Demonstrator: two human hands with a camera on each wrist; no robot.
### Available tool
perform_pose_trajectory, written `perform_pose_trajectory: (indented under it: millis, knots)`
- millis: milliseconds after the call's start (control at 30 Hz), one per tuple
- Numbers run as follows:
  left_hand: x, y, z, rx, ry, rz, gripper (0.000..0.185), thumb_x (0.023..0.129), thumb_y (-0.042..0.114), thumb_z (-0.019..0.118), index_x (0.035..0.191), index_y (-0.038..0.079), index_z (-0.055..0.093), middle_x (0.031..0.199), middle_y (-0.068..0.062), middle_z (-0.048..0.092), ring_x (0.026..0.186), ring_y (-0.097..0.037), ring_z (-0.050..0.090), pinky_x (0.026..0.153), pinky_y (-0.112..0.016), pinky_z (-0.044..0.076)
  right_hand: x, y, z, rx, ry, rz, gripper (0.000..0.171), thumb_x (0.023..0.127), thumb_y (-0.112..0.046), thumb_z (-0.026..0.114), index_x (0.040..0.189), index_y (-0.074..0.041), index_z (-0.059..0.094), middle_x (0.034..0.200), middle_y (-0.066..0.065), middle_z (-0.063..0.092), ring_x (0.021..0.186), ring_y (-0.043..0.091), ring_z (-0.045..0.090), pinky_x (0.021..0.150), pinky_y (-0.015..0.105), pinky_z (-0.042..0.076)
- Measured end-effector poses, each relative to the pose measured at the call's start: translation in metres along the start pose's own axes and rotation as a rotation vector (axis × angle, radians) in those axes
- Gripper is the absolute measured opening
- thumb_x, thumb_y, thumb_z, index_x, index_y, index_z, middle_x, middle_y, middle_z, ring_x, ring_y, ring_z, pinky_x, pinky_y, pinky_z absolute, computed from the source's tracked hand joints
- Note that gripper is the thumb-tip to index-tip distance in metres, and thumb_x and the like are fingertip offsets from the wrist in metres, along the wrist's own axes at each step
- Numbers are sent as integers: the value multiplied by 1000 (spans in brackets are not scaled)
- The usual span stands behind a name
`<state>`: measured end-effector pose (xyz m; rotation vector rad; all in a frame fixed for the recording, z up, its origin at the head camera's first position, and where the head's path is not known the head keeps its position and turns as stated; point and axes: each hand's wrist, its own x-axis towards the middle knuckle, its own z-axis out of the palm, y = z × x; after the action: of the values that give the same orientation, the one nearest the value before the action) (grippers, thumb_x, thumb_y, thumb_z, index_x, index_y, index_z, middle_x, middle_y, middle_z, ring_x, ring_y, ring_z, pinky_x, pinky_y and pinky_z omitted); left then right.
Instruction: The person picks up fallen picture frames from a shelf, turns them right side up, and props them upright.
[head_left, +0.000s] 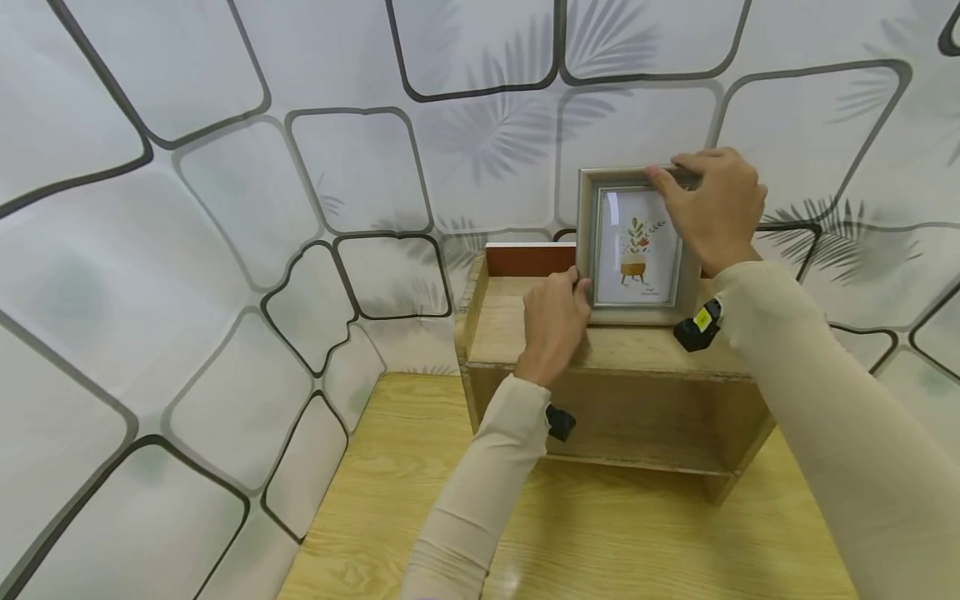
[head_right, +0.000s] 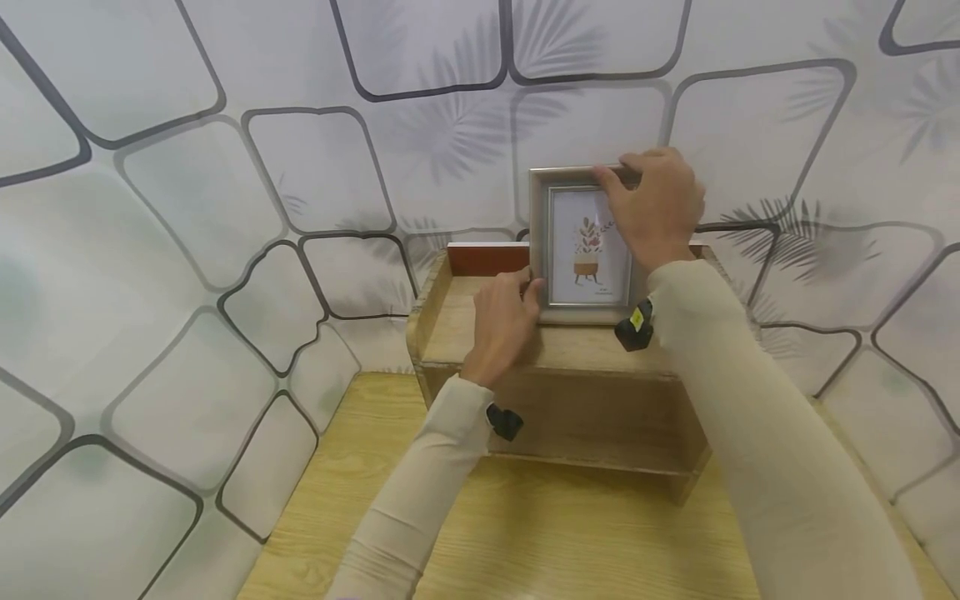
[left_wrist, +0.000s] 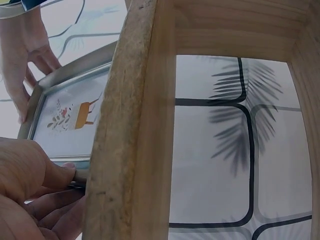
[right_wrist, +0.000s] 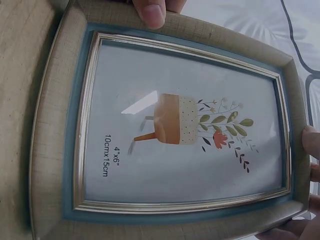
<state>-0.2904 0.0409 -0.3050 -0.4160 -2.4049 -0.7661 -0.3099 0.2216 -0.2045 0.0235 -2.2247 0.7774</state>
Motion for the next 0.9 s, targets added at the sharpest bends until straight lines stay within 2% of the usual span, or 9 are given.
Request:
perform_pose_trajectory:
  millis: [133,533,733,833,900]
  knots:
    - [0,0,0,-2,3,-7,25,100,23,65,80,9,67,75,-7,72,75,-27,72,68,-40,55,0,-1,1,-7,5,13,54,97,-51,64,129,-8,70,135,15,64,128,37,54,103,63,33]
    - [0,1,-1,4,-8,-26,25,100,23,65,79,10,66,76,-7,72,78,-27,72,67,-40,54,-1,-1,2,-6,10,24,55,96,-52,63,130,-9,70,136,15,63,130,37,53,104,63,33]
    - [1,-2,-1,-38,-22,-27,28,101,23,65,76,10,63,71,-5,68,70,-23,69,66,-39,53,0,-3,-1,-9,-8,1,54,98,-50,60,129,-7,70,135,18,63,127,39,55,106,62,33]
    - [2,-3,-4,-57,-41,-30,22,102,24,62,95,6,72,84,-8,74,79,-24,72,74,-40,55,3,-4,-7,-14,-54,-10,58,98,-50,55,134,-6,65,139,20,59,131,40,52,110,63,30]
    - [2,-2,-8,-58,-55,-33,28,104,26,60,114,2,70,96,-11,75,90,-26,73,80,-42,56,3,-4,-14,-17,-97,-17,62,98,-52,53,139,-5,60,144,21,54,137,40,46,113,63,26]
